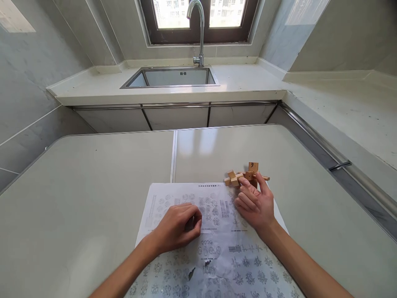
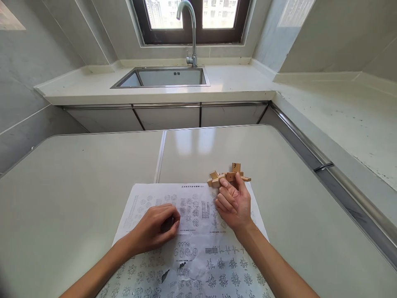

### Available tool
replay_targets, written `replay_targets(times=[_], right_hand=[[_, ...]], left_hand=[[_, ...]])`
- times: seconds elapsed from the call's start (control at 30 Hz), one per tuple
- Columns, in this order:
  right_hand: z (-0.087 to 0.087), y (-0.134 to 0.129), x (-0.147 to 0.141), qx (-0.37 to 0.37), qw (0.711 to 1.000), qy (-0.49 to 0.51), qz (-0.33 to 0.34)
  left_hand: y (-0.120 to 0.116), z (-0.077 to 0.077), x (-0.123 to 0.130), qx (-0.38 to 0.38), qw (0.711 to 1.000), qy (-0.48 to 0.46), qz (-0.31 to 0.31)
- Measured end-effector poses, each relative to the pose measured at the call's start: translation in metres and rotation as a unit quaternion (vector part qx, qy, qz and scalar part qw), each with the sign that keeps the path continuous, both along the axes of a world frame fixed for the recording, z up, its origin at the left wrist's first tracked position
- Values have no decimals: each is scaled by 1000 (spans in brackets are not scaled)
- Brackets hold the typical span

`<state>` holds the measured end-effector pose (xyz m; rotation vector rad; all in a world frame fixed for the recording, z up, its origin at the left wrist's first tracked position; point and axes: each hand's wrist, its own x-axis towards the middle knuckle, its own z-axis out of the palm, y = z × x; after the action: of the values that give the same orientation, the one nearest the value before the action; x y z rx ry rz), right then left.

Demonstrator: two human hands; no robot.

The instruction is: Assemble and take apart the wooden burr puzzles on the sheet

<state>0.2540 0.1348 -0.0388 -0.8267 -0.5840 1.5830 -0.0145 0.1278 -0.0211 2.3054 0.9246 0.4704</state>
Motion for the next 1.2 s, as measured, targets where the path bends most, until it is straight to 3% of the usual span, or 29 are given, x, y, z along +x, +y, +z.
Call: replay_targets(times=[0.17,0.37,0.63,0.83,1.2], right_hand=[[-2,0,1,-27,996,79,-8],[-6,0,3,-29,971,237,17],[-8,1,4,-34,953,302,-5],[-7,1,6,-39,952,304,-17],[0,2,3,-14,975,212,-59]], left_hand=[[-1,-2,-1,3,1000,-4,2],[-1,-1,-1,-3,1000,1,1],[-1,0,-2,-15,1000,10,0],[-1,-2,-3,-14,1000,12,-3],[0,-6,-4,-23,1000,4,-2]])
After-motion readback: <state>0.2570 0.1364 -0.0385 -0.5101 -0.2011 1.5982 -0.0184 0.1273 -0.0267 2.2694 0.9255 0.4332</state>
